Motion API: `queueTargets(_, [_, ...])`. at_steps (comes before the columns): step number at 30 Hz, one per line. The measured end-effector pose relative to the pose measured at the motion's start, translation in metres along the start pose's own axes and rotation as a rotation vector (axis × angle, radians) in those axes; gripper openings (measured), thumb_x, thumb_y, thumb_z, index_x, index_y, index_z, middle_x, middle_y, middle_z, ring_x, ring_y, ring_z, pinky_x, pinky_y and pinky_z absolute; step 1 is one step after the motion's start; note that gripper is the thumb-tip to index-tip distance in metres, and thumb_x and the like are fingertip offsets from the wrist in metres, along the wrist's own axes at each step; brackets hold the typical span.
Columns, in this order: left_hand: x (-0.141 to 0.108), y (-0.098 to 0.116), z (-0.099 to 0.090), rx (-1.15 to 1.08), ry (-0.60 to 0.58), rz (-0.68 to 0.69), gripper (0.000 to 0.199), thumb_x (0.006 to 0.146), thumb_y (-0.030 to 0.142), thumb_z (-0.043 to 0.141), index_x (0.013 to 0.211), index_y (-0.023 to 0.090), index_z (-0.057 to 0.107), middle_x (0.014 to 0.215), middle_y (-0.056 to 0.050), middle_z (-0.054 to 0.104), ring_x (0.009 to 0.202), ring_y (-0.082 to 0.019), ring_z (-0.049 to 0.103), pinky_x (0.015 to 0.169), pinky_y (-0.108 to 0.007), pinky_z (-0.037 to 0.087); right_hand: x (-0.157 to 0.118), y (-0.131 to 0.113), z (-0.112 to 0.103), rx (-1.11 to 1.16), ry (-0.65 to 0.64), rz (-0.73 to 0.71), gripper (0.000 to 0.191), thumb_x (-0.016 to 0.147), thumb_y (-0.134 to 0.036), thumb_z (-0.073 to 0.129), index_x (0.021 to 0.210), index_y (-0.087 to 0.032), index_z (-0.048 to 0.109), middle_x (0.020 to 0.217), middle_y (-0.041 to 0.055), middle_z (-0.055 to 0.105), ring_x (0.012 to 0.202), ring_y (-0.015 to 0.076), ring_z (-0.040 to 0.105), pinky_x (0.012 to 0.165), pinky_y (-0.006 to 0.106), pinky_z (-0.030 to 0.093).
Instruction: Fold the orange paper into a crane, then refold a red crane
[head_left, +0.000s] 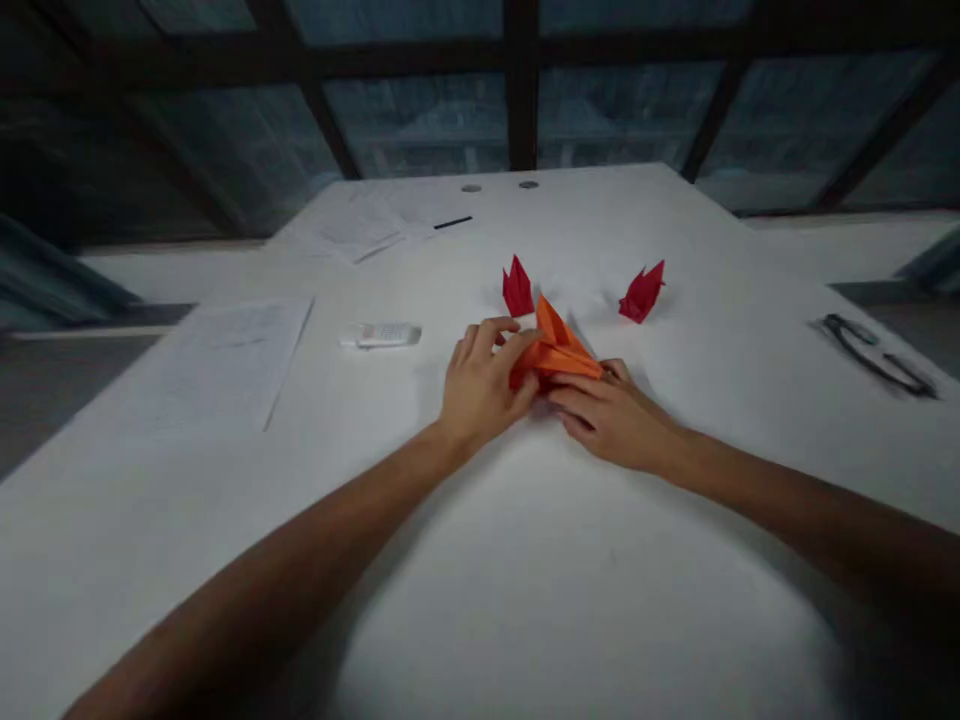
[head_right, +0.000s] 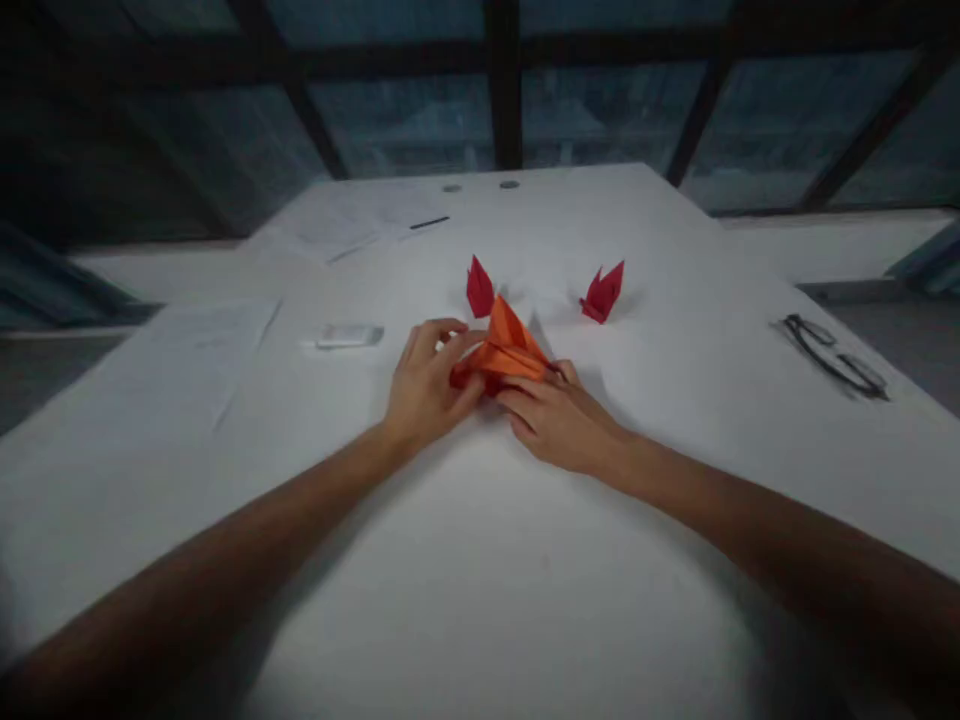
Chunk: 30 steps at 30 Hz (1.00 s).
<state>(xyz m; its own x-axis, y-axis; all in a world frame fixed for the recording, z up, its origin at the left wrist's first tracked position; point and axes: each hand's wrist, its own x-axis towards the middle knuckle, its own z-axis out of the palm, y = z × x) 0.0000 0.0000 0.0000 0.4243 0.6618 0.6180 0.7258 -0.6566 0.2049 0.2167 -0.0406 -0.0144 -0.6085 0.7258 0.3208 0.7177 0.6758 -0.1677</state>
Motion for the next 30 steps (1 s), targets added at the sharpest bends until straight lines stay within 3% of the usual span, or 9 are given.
queueTargets(4, [-0.003,-0.002,0.001,-0.029,-0.01,0.033,0.041,0.086,0.02,0.066,0.127,0.023,0.066,0.127,-0.01,0.062,0.109,-0.027,0.056,0.097,-0.045,0.049,0.001,-0.007,-0.002,0.02,0.001,-0.034,0.022,0.098,-0.02,0.055,0.114,-0.021,0.071,0.12,0.0106,0.072,0.114,0.029,0.063,0.101,0.047,0.039])
queueTargets(8, [-0.004,-0.006,0.005,-0.137,0.073,-0.007,0.025,0.093,0.02,0.061,0.118,0.022,0.065,0.118,-0.009,0.064,0.109,-0.024,0.057,0.096,-0.041,0.05,0.0,-0.011,-0.001,-0.003,0.028,-0.088,0.025,0.099,-0.021,0.054,0.118,-0.02,0.071,0.145,0.0144,0.059,0.121,0.0303,0.061,0.1,0.047,0.041])
queueTargets(13, [0.0,-0.009,0.01,-0.352,0.197,-0.169,0.011,0.096,0.02,0.059,0.107,0.02,0.061,0.104,-0.006,0.065,0.093,-0.017,0.062,0.079,-0.03,0.054,-0.001,-0.012,0.002,-0.031,0.023,-0.078,0.029,0.099,-0.021,0.054,0.123,-0.02,0.07,0.155,0.0187,0.049,0.119,0.0303,0.063,0.098,0.047,0.042])
queueTargets(19, [0.004,-0.013,0.012,-0.56,0.233,-0.42,0.009,0.097,0.028,0.06,0.101,0.02,0.057,0.097,-0.003,0.067,0.077,-0.012,0.063,0.065,-0.023,0.052,0.001,-0.014,0.0,-0.027,0.027,-0.066,0.036,0.098,-0.022,0.056,0.132,-0.017,0.065,0.153,0.0143,0.056,0.12,0.0309,0.061,0.096,0.048,0.044])
queueTargets(26, [0.003,-0.02,0.016,-0.62,0.255,-0.49,0.014,0.098,0.034,0.06,0.104,0.021,0.056,0.091,-0.002,0.066,0.072,-0.011,0.061,0.059,-0.021,0.048,0.0,-0.015,0.0,-0.067,0.064,0.004,0.045,0.097,-0.022,0.058,0.141,-0.013,0.059,0.146,0.0116,0.063,0.113,0.0312,0.059,0.096,0.051,0.042])
queueTargets(30, [0.003,-0.019,0.016,-0.65,0.257,-0.516,0.013,0.099,0.034,0.058,0.103,0.022,0.056,0.083,0.0,0.065,0.066,-0.011,0.061,0.055,-0.021,0.046,0.0,-0.015,0.0,-0.077,0.15,0.013,0.043,0.095,-0.019,0.058,0.137,-0.016,0.062,0.142,0.0087,0.067,0.117,0.0324,0.057,0.099,0.053,0.04])
